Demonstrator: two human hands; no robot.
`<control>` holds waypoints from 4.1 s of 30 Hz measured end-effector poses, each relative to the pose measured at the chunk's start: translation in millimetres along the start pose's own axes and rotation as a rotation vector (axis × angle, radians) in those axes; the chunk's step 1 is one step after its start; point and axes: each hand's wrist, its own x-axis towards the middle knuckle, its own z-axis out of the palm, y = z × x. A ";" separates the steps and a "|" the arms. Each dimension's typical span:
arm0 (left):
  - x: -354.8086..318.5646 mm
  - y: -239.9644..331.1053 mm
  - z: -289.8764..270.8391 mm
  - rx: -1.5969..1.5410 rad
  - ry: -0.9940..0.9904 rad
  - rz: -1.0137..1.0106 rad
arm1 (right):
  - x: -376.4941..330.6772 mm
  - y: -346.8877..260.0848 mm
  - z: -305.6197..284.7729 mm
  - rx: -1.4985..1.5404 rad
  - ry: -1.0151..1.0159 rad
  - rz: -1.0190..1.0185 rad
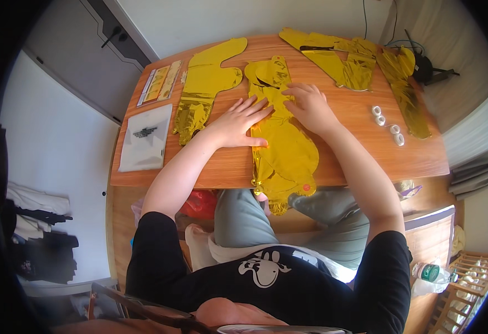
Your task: The person removes their eyeglasses, then flattens and folds a foil balloon into a small square on the desk by hand.
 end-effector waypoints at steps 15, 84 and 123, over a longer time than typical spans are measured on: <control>-4.7 3.8 -7.0 0.052 -0.048 0.000 | -46.1 -56.9 7.9 -0.038 -0.278 -0.698; 29.0 -67.7 -8.5 -0.287 0.372 -0.220 | -58.0 -57.0 16.6 -0.106 -0.271 -0.888; 8.4 17.6 5.7 0.004 -0.006 0.116 | -50.8 -63.0 1.7 0.176 -0.300 -0.864</control>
